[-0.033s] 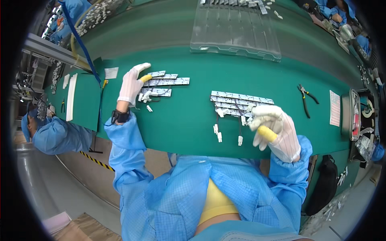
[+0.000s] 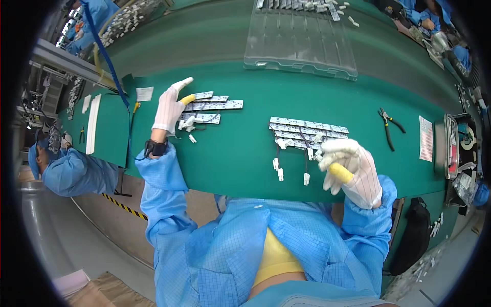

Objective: Assembling and inspecting LED light strips on a production line.

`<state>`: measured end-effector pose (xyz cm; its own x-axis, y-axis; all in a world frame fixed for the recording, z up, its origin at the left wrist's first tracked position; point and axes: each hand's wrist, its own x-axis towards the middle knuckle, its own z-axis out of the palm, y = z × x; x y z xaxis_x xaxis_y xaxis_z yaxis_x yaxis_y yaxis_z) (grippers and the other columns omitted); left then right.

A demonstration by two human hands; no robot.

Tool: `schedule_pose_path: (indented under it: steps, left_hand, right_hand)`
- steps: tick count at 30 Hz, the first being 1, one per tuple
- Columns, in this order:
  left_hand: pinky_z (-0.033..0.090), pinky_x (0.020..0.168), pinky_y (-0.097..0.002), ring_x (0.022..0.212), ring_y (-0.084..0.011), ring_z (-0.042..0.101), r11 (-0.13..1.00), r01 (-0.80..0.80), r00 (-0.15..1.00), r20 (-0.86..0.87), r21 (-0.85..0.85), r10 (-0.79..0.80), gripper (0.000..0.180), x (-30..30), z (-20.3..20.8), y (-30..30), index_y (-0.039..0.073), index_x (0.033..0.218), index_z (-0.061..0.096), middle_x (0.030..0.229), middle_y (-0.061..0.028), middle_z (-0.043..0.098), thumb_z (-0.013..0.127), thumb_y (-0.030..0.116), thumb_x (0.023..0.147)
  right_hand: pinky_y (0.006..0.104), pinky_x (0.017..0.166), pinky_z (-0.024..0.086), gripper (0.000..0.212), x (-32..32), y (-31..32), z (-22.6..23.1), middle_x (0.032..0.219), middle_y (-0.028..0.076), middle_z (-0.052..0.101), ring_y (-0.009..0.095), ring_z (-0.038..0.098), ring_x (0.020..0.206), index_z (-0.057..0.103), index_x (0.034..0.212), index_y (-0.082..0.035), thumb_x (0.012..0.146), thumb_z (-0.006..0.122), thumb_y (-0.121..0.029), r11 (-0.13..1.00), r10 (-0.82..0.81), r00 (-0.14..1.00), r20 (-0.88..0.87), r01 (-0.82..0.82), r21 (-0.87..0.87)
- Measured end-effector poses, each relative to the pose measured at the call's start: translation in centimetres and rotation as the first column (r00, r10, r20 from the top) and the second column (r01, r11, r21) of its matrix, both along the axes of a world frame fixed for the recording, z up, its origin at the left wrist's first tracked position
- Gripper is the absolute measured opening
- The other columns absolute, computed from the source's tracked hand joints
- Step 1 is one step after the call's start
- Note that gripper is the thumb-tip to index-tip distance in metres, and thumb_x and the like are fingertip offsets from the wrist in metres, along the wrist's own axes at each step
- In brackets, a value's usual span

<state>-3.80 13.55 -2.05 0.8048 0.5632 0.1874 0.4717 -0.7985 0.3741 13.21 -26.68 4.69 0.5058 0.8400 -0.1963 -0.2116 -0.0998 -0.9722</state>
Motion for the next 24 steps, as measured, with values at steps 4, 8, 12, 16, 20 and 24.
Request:
schedule_pose_path:
  steps: [4, 8, 12, 16, 20, 24]
  left_hand:
    - [0.022, 0.112, -0.0404, 0.138, -0.0279, 0.027, 0.866, 0.350, 0.936, 0.161, -0.358, -0.313, 0.064, -0.2, 1.1, 0.0, 0.018, 0.136, 0.045, 0.146, -0.0090, 0.037, 0.069, 0.017, 0.077]
    - [0.003, 0.103, -0.0700, 0.138, -0.0313, 0.026, 0.929, 0.350, 0.917, -0.156, -0.119, -0.366, 0.082, -1.5, 0.2, -2.5, 0.022, 0.140, 0.039, 0.147, -0.0064, 0.032, 0.073, 0.033, 0.067]
    - [0.021, 0.107, -0.0549, 0.129, -0.0357, 0.038, 0.993, -0.080, 0.983, 0.173, 0.084, 0.064, 0.067, -0.7, -5.9, 2.4, 0.015, 0.135, 0.044, 0.141, -0.0141, 0.039, 0.069, 0.027, 0.074]
    - [0.028, 0.107, -0.0460, 0.132, -0.0351, 0.029, 0.907, -0.393, 0.804, 0.423, -0.150, 0.418, 0.074, 10.0, -6.3, 12.5, 0.011, 0.139, 0.036, 0.140, -0.0212, 0.036, 0.069, 0.031, 0.076]
    - [0.034, 0.104, -0.0396, 0.119, -0.0315, 0.046, 0.766, -0.642, 0.722, 0.356, 0.026, 0.593, 0.074, 14.7, 4.1, 14.3, 0.019, 0.138, 0.035, 0.130, -0.0154, 0.048, 0.067, 0.047, 0.077]
    - [0.037, 0.103, -0.0356, 0.123, -0.0307, 0.045, 0.948, -0.200, 0.925, 0.367, 0.247, 0.099, 0.039, 9.9, 4.1, 14.0, 0.008, 0.119, 0.058, 0.131, -0.0176, 0.049, 0.064, 0.026, 0.084]
  right_hand:
    - [0.0214, 0.040, 0.048, 0.040, -0.7, -2.6, -0.8, 0.080, 0.014, 0.064, 0.015, 0.060, 0.050, 0.051, 0.114, 0.002, 0.087, 0.064, -0.023, 0.999, 0.023, 1.000, -0.008, -0.023, 0.039]
    - [0.0223, 0.040, 0.048, 0.037, -1.3, -7.1, -2.9, 0.081, 0.016, 0.064, 0.016, 0.061, 0.050, 0.052, 0.111, 0.003, 0.087, 0.064, -0.023, 0.992, -0.092, 0.987, -0.130, 0.103, 0.074]
    - [0.0222, 0.042, 0.048, 0.021, -3.4, -11.4, -5.1, 0.081, 0.014, 0.065, 0.015, 0.061, 0.052, 0.055, 0.108, 0.002, 0.093, 0.054, -0.013, 0.945, -0.211, 0.968, -0.138, 0.238, 0.224]
    - [0.0222, 0.041, 0.049, 0.023, -4.5, -10.9, -5.5, 0.078, 0.014, 0.064, 0.015, 0.061, 0.051, 0.055, 0.108, 0.002, 0.092, 0.055, -0.014, 0.960, -0.228, 0.949, -0.218, 0.256, 0.111]
    - [0.0218, 0.048, 0.051, 0.022, -6.0, -11.4, -5.0, 0.081, 0.017, 0.065, 0.015, 0.062, 0.056, 0.057, 0.110, 0.005, 0.092, 0.048, -0.004, 0.998, 0.001, 0.964, -0.265, 0.017, 0.064]
    - [0.0221, 0.053, 0.051, 0.023, -5.9, -10.5, -7.6, 0.086, 0.013, 0.066, 0.012, 0.062, 0.064, 0.060, 0.112, -0.002, 0.093, 0.049, -0.010, 0.929, 0.311, 0.923, -0.228, -0.346, -0.131]
